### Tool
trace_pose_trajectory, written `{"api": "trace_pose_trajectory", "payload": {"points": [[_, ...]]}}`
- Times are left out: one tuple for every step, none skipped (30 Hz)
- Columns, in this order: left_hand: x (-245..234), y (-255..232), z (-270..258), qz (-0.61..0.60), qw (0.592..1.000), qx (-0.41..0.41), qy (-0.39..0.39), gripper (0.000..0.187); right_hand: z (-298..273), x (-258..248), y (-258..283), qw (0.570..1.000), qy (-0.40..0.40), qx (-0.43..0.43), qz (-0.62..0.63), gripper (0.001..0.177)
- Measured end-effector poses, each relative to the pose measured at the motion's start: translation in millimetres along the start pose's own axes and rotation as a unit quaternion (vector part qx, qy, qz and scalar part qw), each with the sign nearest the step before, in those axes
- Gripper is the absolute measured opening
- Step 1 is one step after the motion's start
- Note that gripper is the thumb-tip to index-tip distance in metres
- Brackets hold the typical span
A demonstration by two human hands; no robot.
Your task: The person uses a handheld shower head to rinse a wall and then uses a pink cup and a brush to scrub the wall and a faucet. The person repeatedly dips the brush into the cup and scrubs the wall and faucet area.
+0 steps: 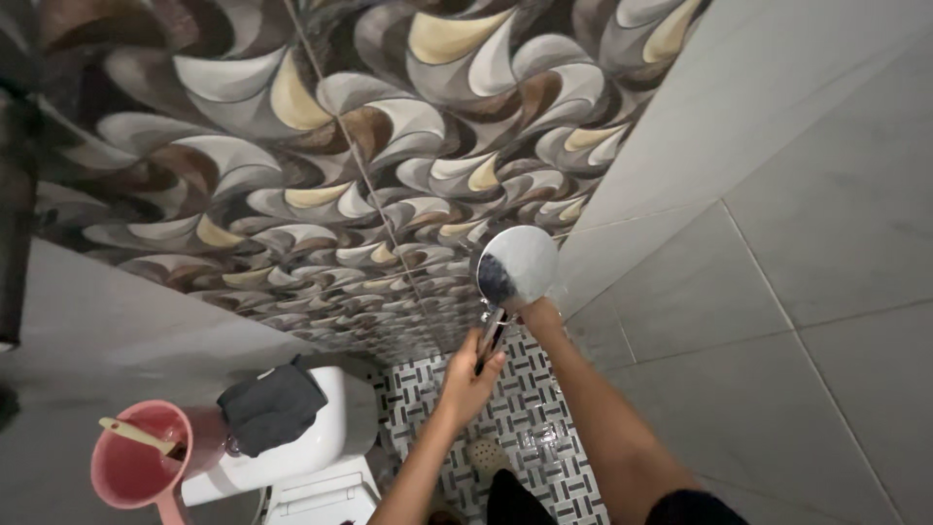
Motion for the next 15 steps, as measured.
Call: {"api": "trace_pose_trajectory", "payload": {"points": [[0.2,-4.4,0.0,-0.002,1.000,-0.025,0.005,0.024,2.1,0.0,5.6,1.000,-0.014,0.018,-0.017,0.031],[0.4,-8.9,-1.3,-0.005,0.999,-0.049,0.010,0.025,3.2,-0.4,10.3,0.998,-0.029,0.036,-0.034,0.029],[-0.2,-13.0,0.0,-0.007,0.997,-0.072,0.014,0.028,3.9,-1.5,13.5,0.997,-0.043,-0.024,-0.058,0.030],[-1.1,-16.8,1.6,-0.001,0.998,-0.065,0.015,0.026,2.0,-2.5,11.9,0.991,-0.057,-0.085,-0.081,0.032],[-1.1,-18.6,2.2,0.003,0.998,-0.059,0.015,0.025,1.3,-4.3,13.4,0.981,-0.070,-0.146,-0.107,0.034],[-1.1,-18.7,2.3,0.007,0.998,-0.052,0.015,0.023,2.6,-3.9,14.3,0.986,-0.004,-0.130,-0.105,0.032],[-0.2,-18.1,3.5,-0.004,0.999,-0.033,0.008,0.025,4.9,-5.7,13.5,0.986,0.062,-0.115,-0.105,0.031],[0.9,-17.0,4.6,-0.015,1.000,-0.013,0.002,0.027,6.9,-7.2,13.1,0.981,0.127,-0.099,-0.104,0.029],[0.8,-15.7,4.5,-0.025,1.000,0.006,-0.004,0.029,6.6,-8.3,14.3,0.985,0.105,-0.116,-0.072,0.030],[1.3,-13.2,4.6,-0.005,1.000,-0.014,0.005,0.027,4.8,-8.3,14.0,0.987,0.082,-0.133,-0.040,0.032],[0.3,-11.0,4.7,0.016,0.999,-0.034,0.013,0.026,3.6,-7.7,16.1,0.987,0.060,-0.149,-0.006,0.034],[-0.7,-9.4,5.1,0.038,0.998,-0.054,0.022,0.026,4.1,-8.1,16.6,0.992,0.058,-0.115,0.018,0.039],[-1.4,-9.4,4.7,0.028,0.998,-0.051,0.016,0.027,2.9,-8.0,16.4,0.994,0.057,-0.080,0.041,0.044],[-1.4,-10.0,4.2,0.019,0.999,-0.047,0.010,0.029,1.3,-8.1,18.8,0.995,0.056,-0.045,0.064,0.049],[-1.4,-10.8,2.4,0.008,0.999,-0.043,0.006,0.032,-2.8,-9.8,20.9,0.991,0.073,-0.041,0.101,0.044]]}}
Point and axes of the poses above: each hand's wrist, its own z-axis towards the middle knuckle, its own x-axis out of the palm, y = z × x, the point moved 2 cm from there along z, towards the middle knuckle, and after that the axes turned 2 degrees about -y, right-handed, at the moved point
